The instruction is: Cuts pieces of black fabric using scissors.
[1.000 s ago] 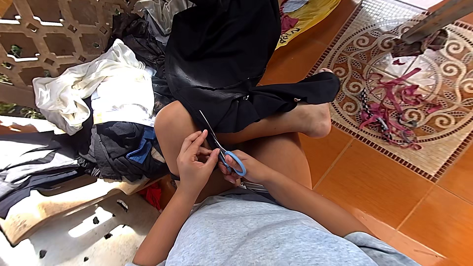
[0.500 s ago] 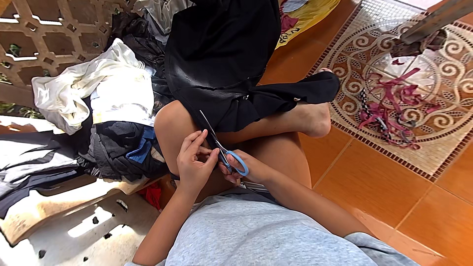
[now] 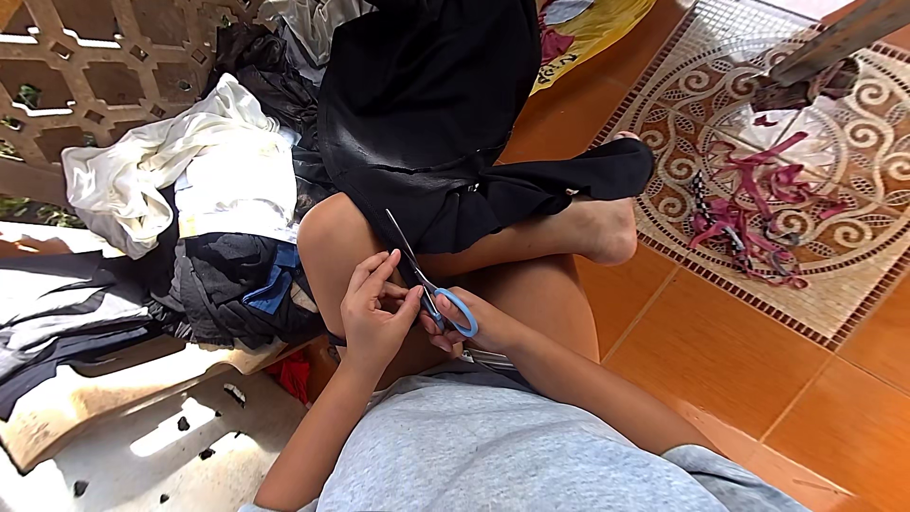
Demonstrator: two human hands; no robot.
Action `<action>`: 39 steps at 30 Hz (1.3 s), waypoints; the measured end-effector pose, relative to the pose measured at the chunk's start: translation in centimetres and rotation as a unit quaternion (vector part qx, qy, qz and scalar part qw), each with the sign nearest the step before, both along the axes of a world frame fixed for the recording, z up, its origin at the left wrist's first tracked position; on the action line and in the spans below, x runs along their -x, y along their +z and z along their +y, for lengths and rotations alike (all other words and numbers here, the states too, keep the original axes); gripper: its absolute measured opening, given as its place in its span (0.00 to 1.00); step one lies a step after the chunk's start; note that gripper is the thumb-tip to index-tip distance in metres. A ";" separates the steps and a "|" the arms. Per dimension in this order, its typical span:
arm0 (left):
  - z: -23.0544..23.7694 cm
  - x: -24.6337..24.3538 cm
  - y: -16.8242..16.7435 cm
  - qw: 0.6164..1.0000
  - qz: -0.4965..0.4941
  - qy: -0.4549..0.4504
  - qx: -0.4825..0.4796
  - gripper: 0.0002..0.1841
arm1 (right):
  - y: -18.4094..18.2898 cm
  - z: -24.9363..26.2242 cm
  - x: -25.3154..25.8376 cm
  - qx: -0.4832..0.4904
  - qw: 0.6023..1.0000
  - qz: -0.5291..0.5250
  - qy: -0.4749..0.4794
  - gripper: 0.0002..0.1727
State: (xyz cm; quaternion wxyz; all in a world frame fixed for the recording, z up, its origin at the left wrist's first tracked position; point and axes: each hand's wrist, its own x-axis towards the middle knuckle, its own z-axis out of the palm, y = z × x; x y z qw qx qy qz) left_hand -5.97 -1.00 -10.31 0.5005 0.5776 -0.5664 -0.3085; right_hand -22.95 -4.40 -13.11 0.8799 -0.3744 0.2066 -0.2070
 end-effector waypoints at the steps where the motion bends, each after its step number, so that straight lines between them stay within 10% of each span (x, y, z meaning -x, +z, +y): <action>1: 0.0 0.0 0.0 1.000 0.000 0.000 0.000 0.26 | 0.0 0.0 0.0 -0.001 1.000 0.004 -0.002 0.28; 39: 0.7 -0.2 0.0 1.000 -0.001 -0.018 -0.006 0.26 | -0.1 -0.1 -0.4 -0.033 0.999 -0.004 -0.022 0.26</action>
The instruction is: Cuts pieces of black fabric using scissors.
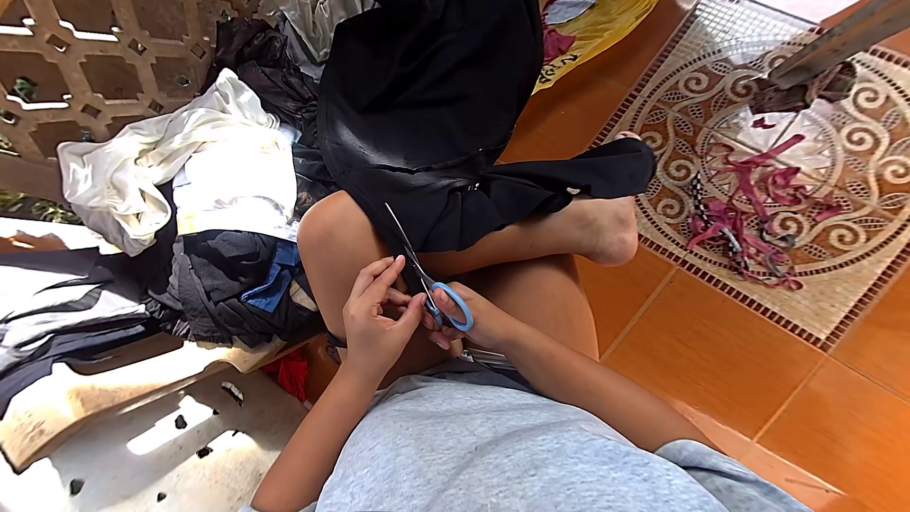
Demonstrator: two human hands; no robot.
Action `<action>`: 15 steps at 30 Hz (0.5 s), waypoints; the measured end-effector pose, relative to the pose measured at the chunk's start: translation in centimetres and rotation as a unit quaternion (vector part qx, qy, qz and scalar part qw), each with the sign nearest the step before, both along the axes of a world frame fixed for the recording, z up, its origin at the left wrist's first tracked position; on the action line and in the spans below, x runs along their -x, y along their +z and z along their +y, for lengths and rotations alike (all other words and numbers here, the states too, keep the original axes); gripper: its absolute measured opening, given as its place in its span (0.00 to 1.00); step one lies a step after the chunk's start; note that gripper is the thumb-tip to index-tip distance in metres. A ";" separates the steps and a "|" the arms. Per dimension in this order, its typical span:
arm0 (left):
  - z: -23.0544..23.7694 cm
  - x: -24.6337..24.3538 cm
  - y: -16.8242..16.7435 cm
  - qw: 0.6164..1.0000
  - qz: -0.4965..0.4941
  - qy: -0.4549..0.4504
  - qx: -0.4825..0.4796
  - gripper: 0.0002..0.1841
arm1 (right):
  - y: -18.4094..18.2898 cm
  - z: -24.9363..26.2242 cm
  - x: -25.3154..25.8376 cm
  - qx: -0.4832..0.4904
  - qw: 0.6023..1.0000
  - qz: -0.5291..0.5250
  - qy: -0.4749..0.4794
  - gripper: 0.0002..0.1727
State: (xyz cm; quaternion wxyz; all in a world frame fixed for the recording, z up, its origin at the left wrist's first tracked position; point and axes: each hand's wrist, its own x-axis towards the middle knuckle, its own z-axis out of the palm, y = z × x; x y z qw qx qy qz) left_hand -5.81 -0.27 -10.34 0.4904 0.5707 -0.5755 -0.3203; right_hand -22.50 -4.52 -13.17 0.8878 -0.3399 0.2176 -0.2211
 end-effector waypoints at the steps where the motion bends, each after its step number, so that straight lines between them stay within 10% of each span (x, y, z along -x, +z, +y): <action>1: 0.0 0.0 0.0 1.000 -0.002 0.000 -0.002 0.26 | 0.0 0.0 0.0 0.002 1.000 -0.001 -0.002 0.25; 15: 0.3 -0.2 0.1 1.000 -0.009 -0.023 -0.008 0.25 | 0.1 -0.6 0.3 -0.004 1.000 0.020 -0.001 0.27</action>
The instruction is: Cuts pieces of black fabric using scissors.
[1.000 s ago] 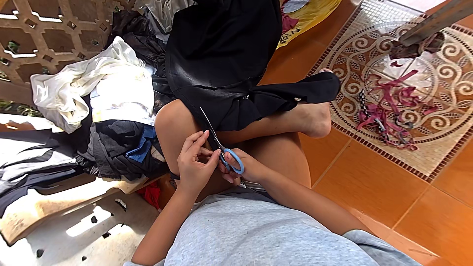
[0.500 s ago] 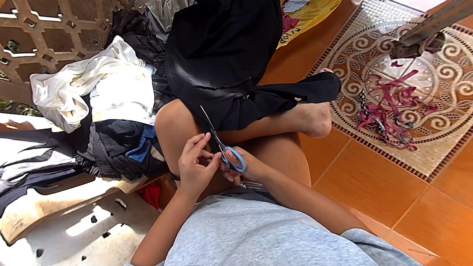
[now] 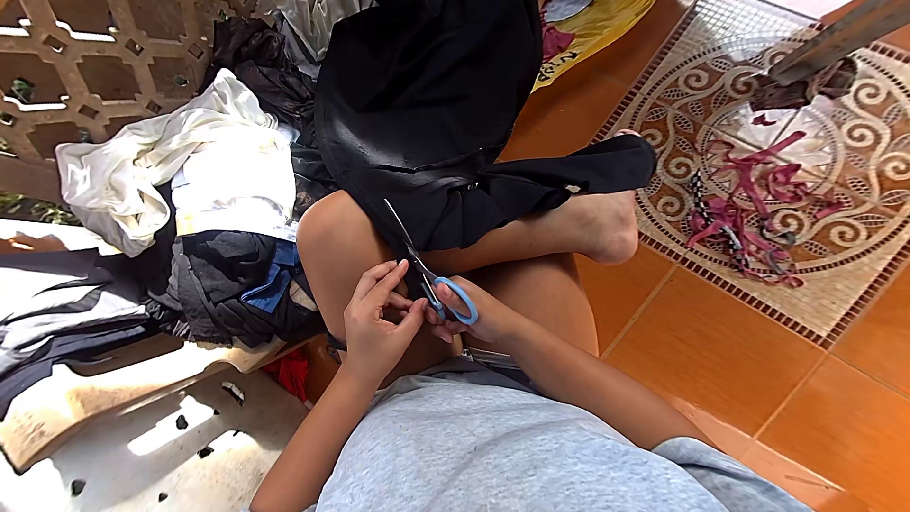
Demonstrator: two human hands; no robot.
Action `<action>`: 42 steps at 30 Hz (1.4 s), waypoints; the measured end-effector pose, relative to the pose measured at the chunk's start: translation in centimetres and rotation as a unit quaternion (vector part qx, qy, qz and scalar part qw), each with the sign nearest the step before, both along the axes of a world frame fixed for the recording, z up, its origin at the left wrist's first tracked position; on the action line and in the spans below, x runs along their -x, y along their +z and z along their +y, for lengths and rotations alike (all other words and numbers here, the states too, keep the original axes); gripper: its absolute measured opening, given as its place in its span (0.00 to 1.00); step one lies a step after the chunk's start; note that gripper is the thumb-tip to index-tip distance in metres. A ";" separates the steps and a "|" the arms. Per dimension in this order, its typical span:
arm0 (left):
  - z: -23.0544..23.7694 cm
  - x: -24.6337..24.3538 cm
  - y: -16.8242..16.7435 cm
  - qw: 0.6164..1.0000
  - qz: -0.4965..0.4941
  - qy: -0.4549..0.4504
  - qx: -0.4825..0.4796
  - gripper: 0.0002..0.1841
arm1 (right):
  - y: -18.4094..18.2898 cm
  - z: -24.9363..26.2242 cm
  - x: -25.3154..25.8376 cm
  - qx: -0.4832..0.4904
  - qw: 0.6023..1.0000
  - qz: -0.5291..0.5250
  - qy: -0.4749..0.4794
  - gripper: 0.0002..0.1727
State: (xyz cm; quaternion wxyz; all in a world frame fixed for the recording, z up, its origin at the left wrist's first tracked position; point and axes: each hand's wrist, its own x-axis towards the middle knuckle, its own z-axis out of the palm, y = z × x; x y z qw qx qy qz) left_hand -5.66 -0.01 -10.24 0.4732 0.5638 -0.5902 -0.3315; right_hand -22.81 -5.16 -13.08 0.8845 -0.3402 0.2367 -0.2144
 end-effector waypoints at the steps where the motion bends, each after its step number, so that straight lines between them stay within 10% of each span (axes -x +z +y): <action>1: 0.0 0.0 0.0 1.000 -0.001 -0.001 -0.001 0.25 | 0.0 0.0 0.0 -0.001 1.000 0.002 0.000 0.27; 42: 0.2 -0.4 0.3 1.000 0.004 -0.021 -0.022 0.25 | 0.2 -1.3 -0.2 0.008 1.000 0.007 0.008 0.22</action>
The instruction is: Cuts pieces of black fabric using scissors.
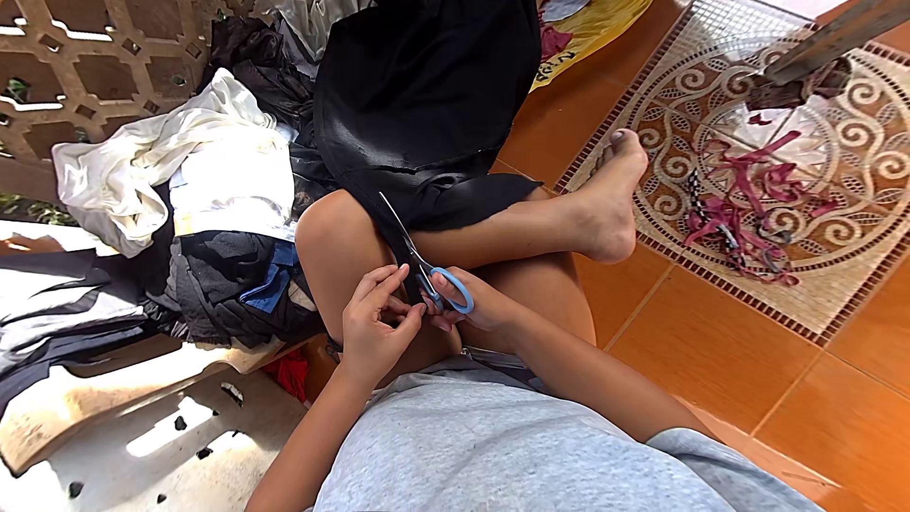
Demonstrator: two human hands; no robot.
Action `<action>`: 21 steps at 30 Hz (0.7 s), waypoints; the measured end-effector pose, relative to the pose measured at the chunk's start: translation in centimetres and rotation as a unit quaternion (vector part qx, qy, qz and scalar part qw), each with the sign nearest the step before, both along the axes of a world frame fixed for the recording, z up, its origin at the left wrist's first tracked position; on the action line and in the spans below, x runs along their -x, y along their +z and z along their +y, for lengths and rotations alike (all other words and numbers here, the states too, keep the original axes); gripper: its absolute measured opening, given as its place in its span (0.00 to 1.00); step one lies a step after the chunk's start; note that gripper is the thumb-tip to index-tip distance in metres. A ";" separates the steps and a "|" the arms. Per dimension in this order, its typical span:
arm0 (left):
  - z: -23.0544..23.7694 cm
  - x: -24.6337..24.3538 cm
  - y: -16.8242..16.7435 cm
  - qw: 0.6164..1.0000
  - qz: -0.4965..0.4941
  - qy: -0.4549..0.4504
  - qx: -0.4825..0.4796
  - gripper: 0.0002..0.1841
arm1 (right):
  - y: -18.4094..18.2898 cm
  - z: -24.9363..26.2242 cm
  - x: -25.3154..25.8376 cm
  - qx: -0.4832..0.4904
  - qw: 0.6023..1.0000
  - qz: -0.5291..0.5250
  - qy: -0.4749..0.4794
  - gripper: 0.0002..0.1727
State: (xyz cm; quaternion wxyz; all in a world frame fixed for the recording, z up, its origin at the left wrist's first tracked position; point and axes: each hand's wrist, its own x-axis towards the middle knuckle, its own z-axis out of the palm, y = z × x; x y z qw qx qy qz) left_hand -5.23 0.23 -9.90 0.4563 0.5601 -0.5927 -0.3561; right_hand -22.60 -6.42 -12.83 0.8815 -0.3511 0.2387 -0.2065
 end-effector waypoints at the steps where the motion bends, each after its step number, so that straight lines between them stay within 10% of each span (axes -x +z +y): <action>1: 0.0 0.0 0.0 1.000 0.000 0.001 -0.001 0.25 | 0.0 0.0 -0.1 0.001 1.000 -0.002 0.000 0.22; 21: -0.6 -2.4 2.5 0.995 -0.097 -0.006 -0.032 0.18 | -1.3 1.1 -0.7 0.008 0.997 -0.070 0.015 0.33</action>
